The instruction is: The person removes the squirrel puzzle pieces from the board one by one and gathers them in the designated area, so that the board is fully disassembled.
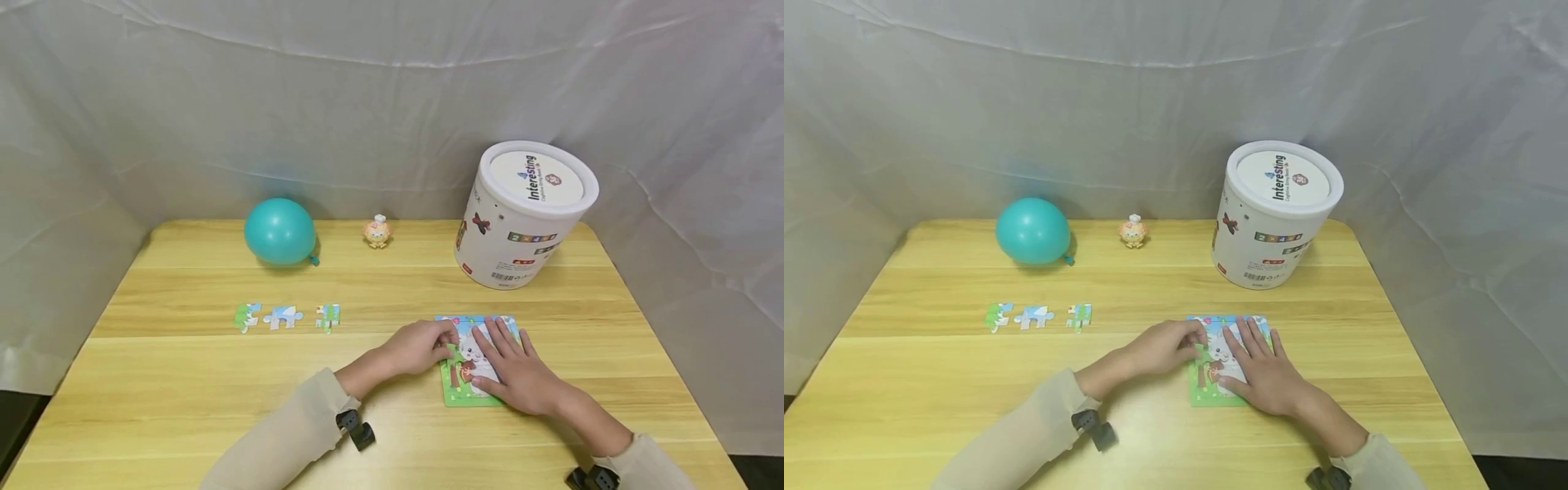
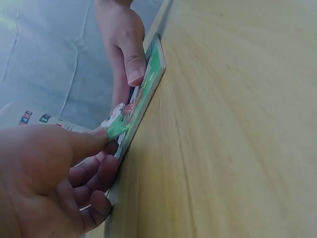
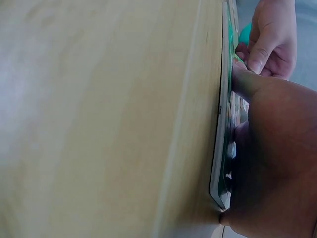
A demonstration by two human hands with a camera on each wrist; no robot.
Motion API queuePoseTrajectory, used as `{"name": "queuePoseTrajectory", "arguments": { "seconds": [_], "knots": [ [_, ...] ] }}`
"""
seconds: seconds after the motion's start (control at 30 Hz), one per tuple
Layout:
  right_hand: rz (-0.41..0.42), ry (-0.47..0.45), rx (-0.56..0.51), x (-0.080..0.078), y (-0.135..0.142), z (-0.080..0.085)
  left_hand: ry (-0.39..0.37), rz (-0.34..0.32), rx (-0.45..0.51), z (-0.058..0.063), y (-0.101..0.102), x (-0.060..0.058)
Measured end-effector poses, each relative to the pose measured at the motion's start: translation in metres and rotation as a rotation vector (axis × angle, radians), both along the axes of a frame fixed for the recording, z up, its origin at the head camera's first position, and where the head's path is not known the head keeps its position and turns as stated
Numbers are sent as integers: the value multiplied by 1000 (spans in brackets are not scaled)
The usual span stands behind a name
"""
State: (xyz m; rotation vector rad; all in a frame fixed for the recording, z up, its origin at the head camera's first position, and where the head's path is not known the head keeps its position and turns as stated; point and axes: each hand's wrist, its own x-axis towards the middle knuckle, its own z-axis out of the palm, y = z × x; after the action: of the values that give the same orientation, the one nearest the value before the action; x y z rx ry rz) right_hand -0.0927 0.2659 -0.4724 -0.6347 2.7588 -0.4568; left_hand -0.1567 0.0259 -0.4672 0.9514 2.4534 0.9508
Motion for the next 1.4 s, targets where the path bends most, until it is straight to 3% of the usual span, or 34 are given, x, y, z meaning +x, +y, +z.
{"name": "queuePoseTrajectory", "arguments": {
  "seconds": [0.33,0.63,0.9,1.2,1.4],
  "knots": [
    [0,-7,7,0,-1,2,-105,36,117,-1,0,-1],
    [0,3,7,-1,-2,3,-137,138,158,-3,4,1],
    [-2,-1,2,-2,-2,4,-91,214,206,-2,8,8],
    [2,-1,14,0,-1,1,-176,289,312,-8,6,6],
    [2,-3,11,0,0,0,-224,278,396,-8,-2,1]
  ]
}}
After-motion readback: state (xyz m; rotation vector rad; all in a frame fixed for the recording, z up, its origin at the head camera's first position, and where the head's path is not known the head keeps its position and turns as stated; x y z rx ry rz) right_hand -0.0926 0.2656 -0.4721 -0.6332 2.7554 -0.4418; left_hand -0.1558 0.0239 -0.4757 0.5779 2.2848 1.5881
